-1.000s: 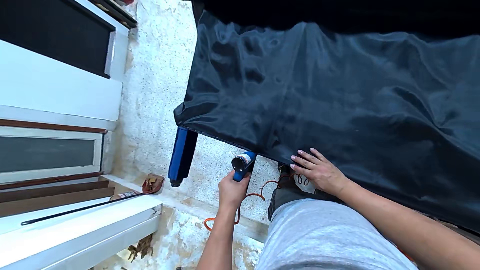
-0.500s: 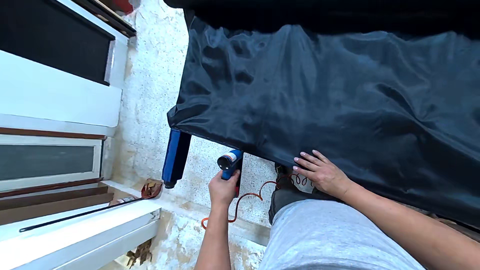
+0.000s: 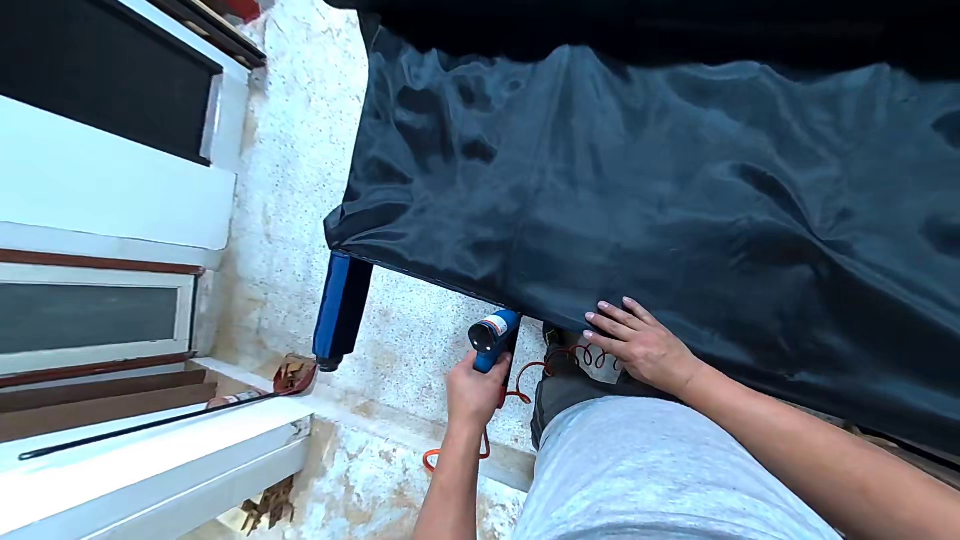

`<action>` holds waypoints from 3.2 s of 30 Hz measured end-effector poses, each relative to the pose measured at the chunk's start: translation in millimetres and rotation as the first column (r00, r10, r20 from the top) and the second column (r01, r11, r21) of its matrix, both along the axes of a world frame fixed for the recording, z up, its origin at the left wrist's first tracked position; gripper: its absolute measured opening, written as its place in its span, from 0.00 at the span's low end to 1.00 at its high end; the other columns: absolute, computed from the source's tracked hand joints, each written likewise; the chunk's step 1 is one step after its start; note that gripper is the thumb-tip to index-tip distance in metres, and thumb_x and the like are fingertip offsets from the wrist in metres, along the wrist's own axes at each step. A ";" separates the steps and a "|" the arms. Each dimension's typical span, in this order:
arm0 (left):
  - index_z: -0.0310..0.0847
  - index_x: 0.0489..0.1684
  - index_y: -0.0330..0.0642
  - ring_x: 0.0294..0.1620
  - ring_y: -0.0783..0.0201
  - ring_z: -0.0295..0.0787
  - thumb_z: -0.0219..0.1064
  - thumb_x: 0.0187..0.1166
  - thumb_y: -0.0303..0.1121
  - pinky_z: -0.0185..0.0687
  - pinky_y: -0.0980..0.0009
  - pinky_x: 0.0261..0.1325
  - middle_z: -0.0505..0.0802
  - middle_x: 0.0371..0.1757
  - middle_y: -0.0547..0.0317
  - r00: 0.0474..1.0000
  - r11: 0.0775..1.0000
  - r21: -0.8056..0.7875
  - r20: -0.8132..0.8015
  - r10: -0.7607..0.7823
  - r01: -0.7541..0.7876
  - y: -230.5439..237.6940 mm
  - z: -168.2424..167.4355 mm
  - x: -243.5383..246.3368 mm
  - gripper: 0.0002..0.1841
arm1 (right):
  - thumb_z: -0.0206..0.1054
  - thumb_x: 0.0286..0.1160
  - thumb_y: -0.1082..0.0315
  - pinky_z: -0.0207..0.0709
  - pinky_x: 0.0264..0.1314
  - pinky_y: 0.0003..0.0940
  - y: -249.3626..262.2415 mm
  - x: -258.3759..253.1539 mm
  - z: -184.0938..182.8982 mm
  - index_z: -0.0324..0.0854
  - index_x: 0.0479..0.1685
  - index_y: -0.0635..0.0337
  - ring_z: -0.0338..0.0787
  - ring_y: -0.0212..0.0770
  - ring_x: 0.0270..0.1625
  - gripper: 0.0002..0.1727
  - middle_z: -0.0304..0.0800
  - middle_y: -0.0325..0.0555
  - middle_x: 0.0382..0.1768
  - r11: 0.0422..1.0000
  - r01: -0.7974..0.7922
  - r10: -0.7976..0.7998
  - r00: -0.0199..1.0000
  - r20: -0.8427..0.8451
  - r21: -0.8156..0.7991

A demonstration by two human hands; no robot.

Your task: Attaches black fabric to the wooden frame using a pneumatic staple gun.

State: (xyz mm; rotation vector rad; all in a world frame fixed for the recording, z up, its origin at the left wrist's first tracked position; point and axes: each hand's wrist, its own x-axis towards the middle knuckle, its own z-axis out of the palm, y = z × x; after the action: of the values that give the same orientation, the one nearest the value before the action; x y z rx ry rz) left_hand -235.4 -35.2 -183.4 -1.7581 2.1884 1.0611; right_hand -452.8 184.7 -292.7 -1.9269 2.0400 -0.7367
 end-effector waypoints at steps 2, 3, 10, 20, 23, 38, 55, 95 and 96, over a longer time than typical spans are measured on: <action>0.90 0.38 0.46 0.23 0.57 0.89 0.78 0.75 0.46 0.87 0.48 0.33 0.92 0.24 0.55 1.000 1.000 0.011 -0.005 -0.014 0.014 18.7 1.7 -3.8 0.13 | 0.62 0.78 0.72 0.51 0.93 0.63 10.1 -2.9 -0.6 0.81 0.78 0.41 0.63 0.51 0.92 0.28 0.73 0.42 0.86 1.000 0.000 0.000 1.000 -0.001 -0.003; 0.90 0.38 0.46 0.23 0.57 0.89 0.78 0.74 0.45 0.87 0.48 0.33 0.92 0.24 0.55 1.000 1.000 0.002 -0.009 -0.019 0.019 28.3 2.3 -5.0 0.12 | 0.62 0.79 0.72 0.50 0.93 0.63 16.1 -4.3 -0.6 0.81 0.78 0.41 0.63 0.51 0.92 0.28 0.72 0.42 0.86 1.000 -0.003 0.003 1.000 -0.003 0.001; 0.91 0.38 0.47 0.23 0.59 0.89 0.79 0.73 0.46 0.87 0.49 0.33 0.92 0.24 0.56 1.000 0.998 -0.060 -0.020 -0.004 0.003 69.3 -1.8 -11.2 0.13 | 0.61 0.79 0.72 0.50 0.94 0.62 57.0 -17.0 3.5 0.82 0.77 0.41 0.62 0.51 0.92 0.27 0.72 0.42 0.86 1.000 -0.014 0.014 1.000 0.019 -0.002; 0.90 0.40 0.44 0.25 0.55 0.89 0.77 0.74 0.46 0.87 0.46 0.36 0.92 0.26 0.53 0.997 0.996 -0.040 0.027 -0.076 0.077 80.5 0.5 -20.0 0.15 | 0.60 0.80 0.74 0.50 0.94 0.61 80.4 -18.0 2.6 0.82 0.77 0.43 0.64 0.52 0.91 0.27 0.73 0.44 0.86 1.000 0.003 -0.003 0.999 -0.047 -0.005; 0.90 0.40 0.45 0.23 0.57 0.89 0.77 0.74 0.45 0.88 0.49 0.32 0.91 0.24 0.55 0.998 0.998 -0.013 -0.009 -0.058 0.058 93.7 -0.3 -21.0 0.13 | 0.60 0.81 0.72 0.50 0.94 0.61 84.9 -20.0 2.0 0.82 0.77 0.44 0.64 0.53 0.91 0.26 0.72 0.45 0.86 1.000 -0.018 0.017 0.998 -0.056 -0.005; 0.90 0.39 0.46 0.20 0.58 0.88 0.77 0.74 0.46 0.87 0.51 0.29 0.91 0.22 0.56 0.997 0.999 -0.014 -0.055 -0.048 0.047 222.3 -7.3 -46.4 0.13 | 0.59 0.80 0.75 0.43 0.95 0.64 209.1 -50.5 5.5 0.82 0.77 0.44 0.61 0.52 0.93 0.27 0.72 0.43 0.87 0.999 0.017 -0.023 0.989 -0.143 -0.045; 0.90 0.39 0.42 0.19 0.59 0.86 0.77 0.75 0.46 0.85 0.52 0.29 0.90 0.22 0.55 0.998 0.995 -0.085 -0.054 0.038 -0.042 222.3 -0.1 -61.1 0.15 | 0.63 0.77 0.75 0.45 0.95 0.64 259.5 -61.7 6.2 0.82 0.77 0.43 0.61 0.52 0.93 0.28 0.70 0.43 0.87 0.999 0.033 -0.037 0.992 -0.120 -0.033; 0.90 0.37 0.48 0.22 0.57 0.88 0.75 0.73 0.50 0.86 0.47 0.30 0.91 0.24 0.56 0.999 0.999 -0.009 0.010 -0.048 0.048 507.7 6.7 -146.5 0.14 | 0.58 0.82 0.71 0.51 0.92 0.66 487.9 -132.1 12.1 0.84 0.74 0.37 0.64 0.55 0.91 0.25 0.74 0.44 0.85 0.999 0.039 -0.038 0.997 -0.060 0.017; 0.90 0.37 0.49 0.22 0.57 0.88 0.75 0.73 0.50 0.86 0.47 0.30 0.91 0.24 0.56 0.999 0.999 -0.007 0.011 -0.045 0.045 517.4 5.1 -148.4 0.14 | 0.58 0.82 0.70 0.50 0.93 0.66 498.7 -136.0 10.9 0.84 0.74 0.37 0.64 0.55 0.91 0.25 0.74 0.43 0.85 0.999 0.035 -0.033 0.997 -0.063 0.024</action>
State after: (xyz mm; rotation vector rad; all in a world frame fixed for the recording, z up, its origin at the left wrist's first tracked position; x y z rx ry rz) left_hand -383.8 482.2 -178.3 -1.7050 2.2166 1.0331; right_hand -588.9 683.4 -281.8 -1.9298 2.1137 -0.6631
